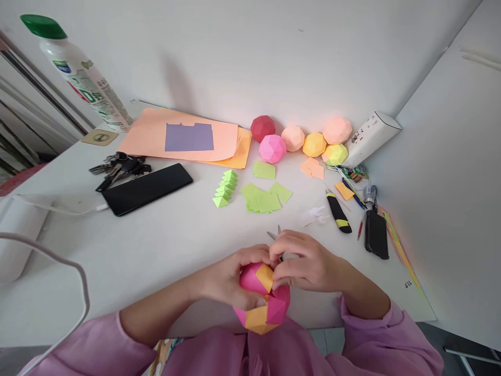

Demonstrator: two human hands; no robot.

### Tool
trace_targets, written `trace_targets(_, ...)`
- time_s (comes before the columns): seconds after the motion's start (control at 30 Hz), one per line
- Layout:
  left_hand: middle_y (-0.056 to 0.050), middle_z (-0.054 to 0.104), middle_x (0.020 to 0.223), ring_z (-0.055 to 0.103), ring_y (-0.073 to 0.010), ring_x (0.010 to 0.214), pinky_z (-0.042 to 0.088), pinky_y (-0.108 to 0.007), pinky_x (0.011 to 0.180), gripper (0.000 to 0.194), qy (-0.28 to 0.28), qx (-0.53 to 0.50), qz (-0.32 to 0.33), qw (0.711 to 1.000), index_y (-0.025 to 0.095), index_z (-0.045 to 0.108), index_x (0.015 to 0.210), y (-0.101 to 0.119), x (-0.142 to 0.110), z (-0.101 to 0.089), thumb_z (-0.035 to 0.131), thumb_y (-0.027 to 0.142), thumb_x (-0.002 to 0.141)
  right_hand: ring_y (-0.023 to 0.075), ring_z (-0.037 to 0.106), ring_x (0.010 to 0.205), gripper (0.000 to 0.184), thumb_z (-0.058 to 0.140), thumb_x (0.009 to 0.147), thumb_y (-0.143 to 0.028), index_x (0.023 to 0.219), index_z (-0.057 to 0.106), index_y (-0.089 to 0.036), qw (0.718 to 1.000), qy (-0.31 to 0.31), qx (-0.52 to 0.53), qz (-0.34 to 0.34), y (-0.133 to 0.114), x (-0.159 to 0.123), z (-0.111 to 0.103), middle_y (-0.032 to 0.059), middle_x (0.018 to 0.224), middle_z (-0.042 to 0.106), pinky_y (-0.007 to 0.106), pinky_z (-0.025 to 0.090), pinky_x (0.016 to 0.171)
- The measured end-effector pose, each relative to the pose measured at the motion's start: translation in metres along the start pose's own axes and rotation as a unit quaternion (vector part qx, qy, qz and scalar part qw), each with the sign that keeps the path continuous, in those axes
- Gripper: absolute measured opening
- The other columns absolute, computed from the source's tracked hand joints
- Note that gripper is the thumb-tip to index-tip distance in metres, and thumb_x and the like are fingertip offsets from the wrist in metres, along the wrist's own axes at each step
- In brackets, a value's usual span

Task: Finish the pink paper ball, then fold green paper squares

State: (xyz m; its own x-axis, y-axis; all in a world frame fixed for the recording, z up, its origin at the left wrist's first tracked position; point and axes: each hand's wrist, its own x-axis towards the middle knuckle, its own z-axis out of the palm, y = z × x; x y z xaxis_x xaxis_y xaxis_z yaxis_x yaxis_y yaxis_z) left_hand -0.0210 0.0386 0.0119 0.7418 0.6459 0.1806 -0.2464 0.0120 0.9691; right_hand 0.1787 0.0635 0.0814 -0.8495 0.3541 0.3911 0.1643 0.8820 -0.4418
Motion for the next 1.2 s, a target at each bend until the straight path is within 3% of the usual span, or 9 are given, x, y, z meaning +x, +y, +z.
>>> trace_targets(0.1, -0.007, 0.056, 0.113, 0.055, -0.0232, 0.101, 0.047, -0.037, 0.09, 0.049, -0.008, -0.043, -0.012, 0.999, 0.019, 0.056, 0.112, -0.001, -0.002, -0.004, 0.072, 0.027, 0.066, 0.0121, 0.046, 0.065, 0.017, 0.058, 0.088, -0.016, 0.072, 0.064, -0.016, 0.99, 0.06, -0.107, -0.075, 0.0, 0.001, 0.003, 0.0016, 0.068, 0.055, 0.025, 0.041, 0.057)
trace_targets(0.23, -0.008, 0.056, 0.112, 0.056, -0.0228, 0.099, 0.047, -0.036, 0.087, 0.05, -0.027, -0.102, -0.045, 0.993, 0.019, 0.057, 0.113, -0.001, -0.003, -0.006, 0.072, 0.038, 0.069, 0.0131, 0.045, 0.059, 0.01, 0.058, 0.083, -0.01, 0.076, 0.065, -0.012, 0.968, 0.084, -0.2, -0.128, -0.009, -0.001, 0.005, 0.0016, 0.062, 0.054, 0.027, 0.035, 0.048)
trace_targets(0.37, -0.008, 0.057, 0.11, 0.057, -0.0221, 0.095, 0.049, -0.034, 0.082, 0.054, -0.058, -0.14, -0.079, 0.985, 0.018, 0.057, 0.114, -0.001, -0.004, -0.005, 0.073, 0.043, 0.068, 0.0142, 0.051, 0.062, 0.011, 0.055, 0.085, -0.009, 0.084, 0.065, -0.01, 0.976, 0.057, -0.183, -0.106, -0.018, -0.003, 0.006, 0.0041, 0.067, 0.058, 0.027, 0.042, 0.051)
trace_targets(0.5, -0.007, 0.057, 0.109, 0.058, -0.0208, 0.093, 0.049, -0.033, 0.081, 0.054, -0.057, -0.155, -0.07, 0.984, 0.018, 0.057, 0.113, 0.001, -0.004, -0.004, 0.074, 0.041, 0.067, 0.0133, 0.053, 0.065, 0.009, 0.056, 0.086, -0.01, 0.085, 0.065, -0.011, 0.989, 0.063, -0.123, -0.054, -0.019, -0.002, 0.006, 0.005, 0.071, 0.061, 0.026, 0.047, 0.057)
trace_targets(0.77, -0.006, 0.056, 0.108, 0.057, -0.0208, 0.094, 0.049, -0.034, 0.082, 0.048, -0.079, -0.174, -0.071, 0.979, 0.019, 0.059, 0.107, 0.004, -0.003, -0.002, 0.075, 0.039, 0.066, 0.014, 0.049, 0.058, 0.009, 0.064, 0.078, -0.011, 0.073, 0.067, -0.018, 0.95, 0.115, -0.22, -0.191, -0.02, -0.002, 0.005, 0.0022, 0.066, 0.06, 0.028, 0.042, 0.046)
trace_targets(0.83, -0.006, 0.057, 0.106, 0.057, -0.0205, 0.092, 0.049, -0.034, 0.082, 0.049, -0.086, -0.17, -0.069, 0.979, 0.019, 0.06, 0.107, 0.005, -0.002, -0.002, 0.075, 0.038, 0.066, 0.0138, 0.052, 0.059, 0.009, 0.059, 0.084, -0.016, 0.078, 0.065, -0.017, 0.968, 0.136, -0.148, -0.151, -0.025, 0.0, 0.002, 0.0029, 0.066, 0.059, 0.028, 0.045, 0.048)
trace_targets(0.9, -0.007, 0.057, 0.106, 0.057, -0.0209, 0.092, 0.049, -0.034, 0.082, 0.048, -0.087, -0.158, -0.065, 0.982, 0.018, 0.06, 0.107, 0.007, -0.002, -0.002, 0.074, 0.039, 0.066, 0.0144, 0.055, 0.062, 0.02, 0.044, 0.093, -0.022, 0.088, 0.063, -0.015, 0.984, 0.155, -0.05, -0.066, -0.03, 0.001, -0.003, 0.0049, 0.069, 0.059, 0.029, 0.049, 0.054)
trace_targets(0.97, -0.009, 0.056, 0.11, 0.057, -0.0221, 0.093, 0.048, -0.035, 0.082, 0.048, -0.079, -0.15, -0.053, 0.984, 0.017, 0.06, 0.108, 0.009, -0.002, -0.003, 0.073, 0.04, 0.067, 0.0144, 0.055, 0.062, 0.028, 0.035, 0.096, -0.023, 0.095, 0.062, -0.015, 0.987, 0.161, 0.002, -0.01, -0.033, 0.002, -0.007, 0.0055, 0.07, 0.057, 0.03, 0.05, 0.056)
trace_targets(1.2, -0.01, 0.053, 0.118, 0.055, -0.027, 0.106, 0.046, -0.042, 0.09, 0.051, -0.045, -0.133, 0.012, 0.99, 0.021, 0.059, 0.115, 0.009, -0.003, -0.004, 0.073, 0.034, 0.068, 0.0149, 0.049, 0.067, 0.019, 0.052, 0.088, -0.026, 0.095, 0.065, -0.015, 0.994, 0.067, -0.084, -0.026, -0.032, 0.001, -0.008, 0.0051, 0.074, 0.055, 0.03, 0.049, 0.059)
